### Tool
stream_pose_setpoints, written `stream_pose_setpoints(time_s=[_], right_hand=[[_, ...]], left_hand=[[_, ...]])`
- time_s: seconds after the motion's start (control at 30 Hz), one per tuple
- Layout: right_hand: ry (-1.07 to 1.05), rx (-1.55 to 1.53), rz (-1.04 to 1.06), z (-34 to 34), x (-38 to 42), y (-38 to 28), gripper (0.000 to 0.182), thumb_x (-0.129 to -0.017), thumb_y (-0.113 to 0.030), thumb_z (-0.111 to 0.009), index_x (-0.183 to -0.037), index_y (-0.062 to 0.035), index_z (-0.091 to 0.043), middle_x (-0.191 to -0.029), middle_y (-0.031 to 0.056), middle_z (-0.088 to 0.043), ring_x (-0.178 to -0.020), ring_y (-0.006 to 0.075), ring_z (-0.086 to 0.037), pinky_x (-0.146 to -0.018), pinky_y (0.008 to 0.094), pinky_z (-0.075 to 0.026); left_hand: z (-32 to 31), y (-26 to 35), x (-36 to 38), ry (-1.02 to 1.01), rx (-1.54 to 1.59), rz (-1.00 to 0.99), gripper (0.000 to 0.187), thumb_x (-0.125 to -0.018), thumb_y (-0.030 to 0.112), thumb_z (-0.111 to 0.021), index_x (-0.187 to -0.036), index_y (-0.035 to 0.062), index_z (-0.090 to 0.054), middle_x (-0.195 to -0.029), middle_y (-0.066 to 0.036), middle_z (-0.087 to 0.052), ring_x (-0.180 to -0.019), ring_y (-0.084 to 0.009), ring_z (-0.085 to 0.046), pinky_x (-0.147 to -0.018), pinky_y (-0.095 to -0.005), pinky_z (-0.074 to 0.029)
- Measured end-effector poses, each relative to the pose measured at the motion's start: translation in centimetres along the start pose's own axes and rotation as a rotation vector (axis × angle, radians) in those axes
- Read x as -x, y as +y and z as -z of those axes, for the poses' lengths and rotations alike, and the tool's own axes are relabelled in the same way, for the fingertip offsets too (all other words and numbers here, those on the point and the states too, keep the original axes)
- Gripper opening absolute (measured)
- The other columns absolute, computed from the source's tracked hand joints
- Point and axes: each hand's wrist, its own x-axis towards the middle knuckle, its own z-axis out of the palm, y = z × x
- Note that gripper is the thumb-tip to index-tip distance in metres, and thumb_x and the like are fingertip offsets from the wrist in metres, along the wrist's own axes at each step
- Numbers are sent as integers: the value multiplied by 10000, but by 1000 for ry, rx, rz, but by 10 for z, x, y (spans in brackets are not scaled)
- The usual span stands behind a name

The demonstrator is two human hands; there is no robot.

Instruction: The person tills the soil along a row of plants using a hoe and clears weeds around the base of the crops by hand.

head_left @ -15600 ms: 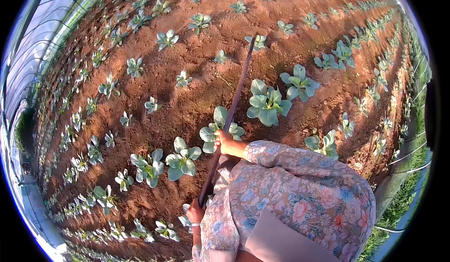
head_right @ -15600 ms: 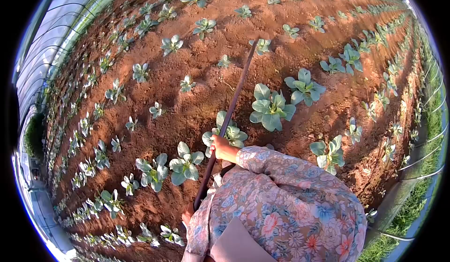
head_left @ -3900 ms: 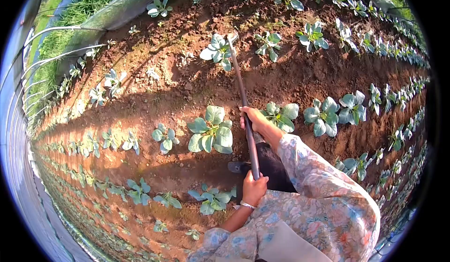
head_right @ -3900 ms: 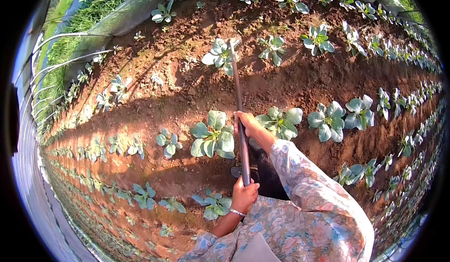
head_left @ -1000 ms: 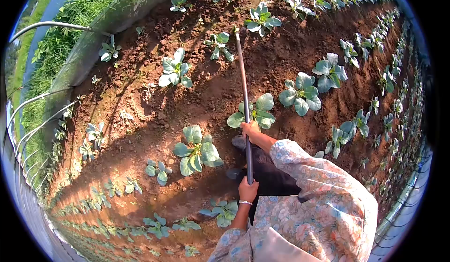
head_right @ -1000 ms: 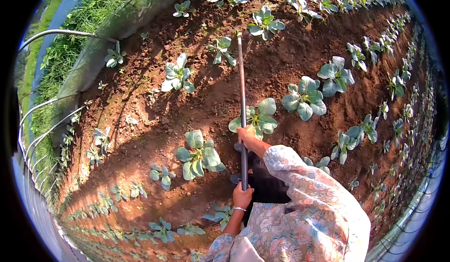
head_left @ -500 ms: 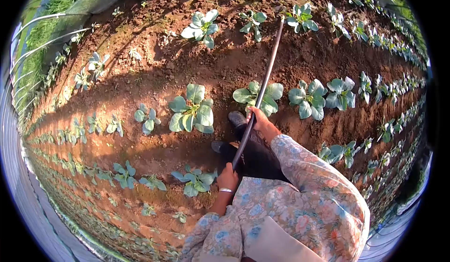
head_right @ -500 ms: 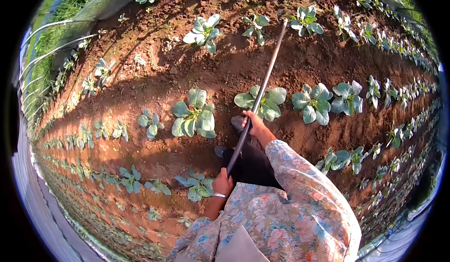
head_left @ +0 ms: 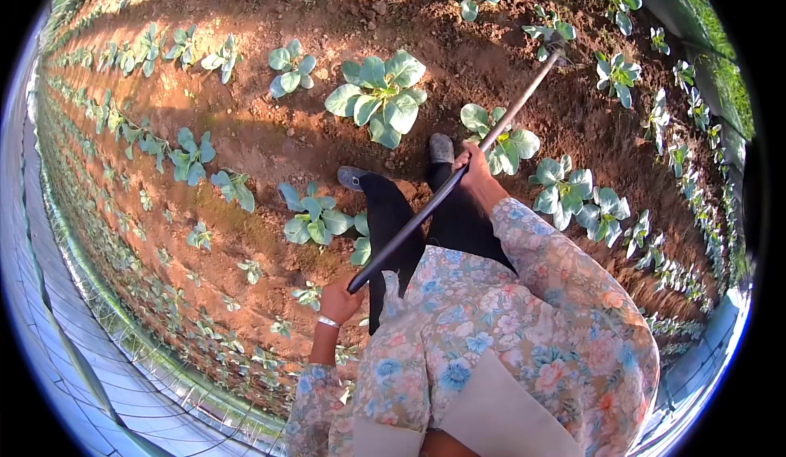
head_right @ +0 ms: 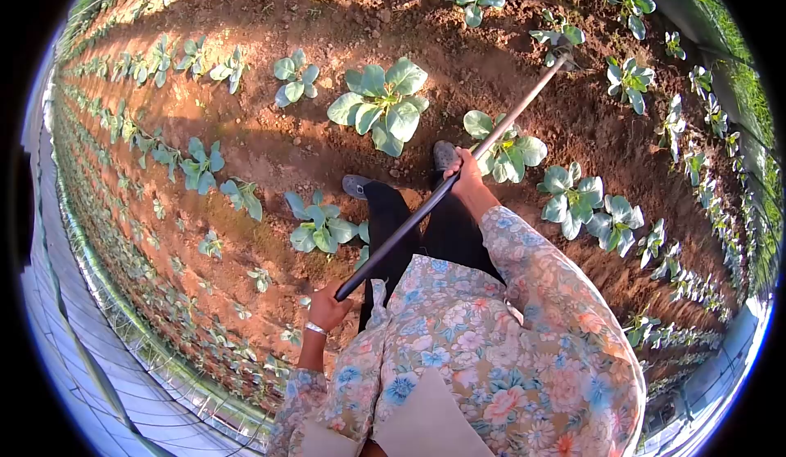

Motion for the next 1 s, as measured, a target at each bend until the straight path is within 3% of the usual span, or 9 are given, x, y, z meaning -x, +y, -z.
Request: stream_pose_setpoints(time_s=[0.17, 0.3, 0.37, 0.43, 0.5, 0.57, 0.67, 0.77, 1.0], right_hand=[[74, 318, 1, -34, -21, 76, 190, -805, -129, -632, -727, -86, -464, -541, 6, -401, -435, 138, -422, -417, 286, -393], [-91, 756, 207, -89, -57, 112, 262, -818, -193, -600, -613, -57, -513, -510, 47, -488, -416, 173, -470, -425, 326, -401], [88, 1071, 261, -118, -73, 126, 377, -793, -258, -584, -502, -43, -479, -454, 78, -493, -404, 207, -483, -415, 352, -408], [170, 1254, 163, -124, -64, 158, 328, -787, -210, -577, -522, -37, -491, -463, 80, -498, -412, 206, -485, -417, 350, -414], [122, 1081, 164, -99, -55, 202, 308, -755, -188, -538, -492, -29, -537, -442, 84, -528, -417, 213, -516, -441, 340, -442], [123, 993, 66, -91, -20, 225, 217, -754, -123, -541, -572, -6, -533, -465, 94, -512, -412, 219, -506, -423, 357, -435], [62, 615, -92, -109, 44, 230, 93, -769, -24, -534, -707, 4, -470, -514, 71, -429, -397, 203, -452, -376, 353, -398], [46, 491, -18, -126, 22, 215, 116, -774, -28, -542, -692, -5, -464, -510, 71, -426, -403, 198, -447, -375, 348, -395], [-57, 879, 265, -222, -81, 141, 173, -830, -168, -561, -733, -55, -474, -539, 36, -466, -410, 155, -462, -378, 306, -412]], left_hand=[[-9, -9, 39, 6, 226, 76, 211, -671, 179, -613, -859, 83, -633, -671, -125, -591, -618, -245, -602, -594, -354, -475], [4, -13, 20, -80, 680, 256, 135, -692, 107, -610, -806, 39, -585, -613, -22, -540, -520, -107, -496, -490, -264, -404], [8, -7, 11, -208, 1015, 443, 94, -715, 71, -600, -793, 39, -559, -602, 21, -508, -500, -64, -445, -455, -228, -359], [26, -21, 26, -215, 980, 437, 86, -738, 54, -605, -798, 44, -544, -607, 36, -494, -484, -55, -418, -438, -217, -329], [58, -36, 65, -219, 925, 490, 100, -732, 58, -616, -805, 41, -551, -615, 33, -501, -495, -66, -430, -451, -222, -348], [78, -46, 104, -144, 810, 298, 126, -721, 45, -616, -837, 26, -569, -640, 34, -521, -532, -91, -461, -487, -233, -381], [104, -42, 137, -77, 724, 325, 169, -695, 44, -621, -859, 16, -588, -681, 8, -555, -589, -112, -492, -556, -239, -414], [89, -65, 107, -50, 390, 289, 194, -676, 72, -644, -858, 20, -601, -703, -33, -576, -610, -122, -519, -588, -249, -431], [73, -37, -46, -56, 882, 189, 172, -702, 101, -655, -831, 33, -564, -610, -17, -520, -485, -89, -461, -444, -247, -358]])
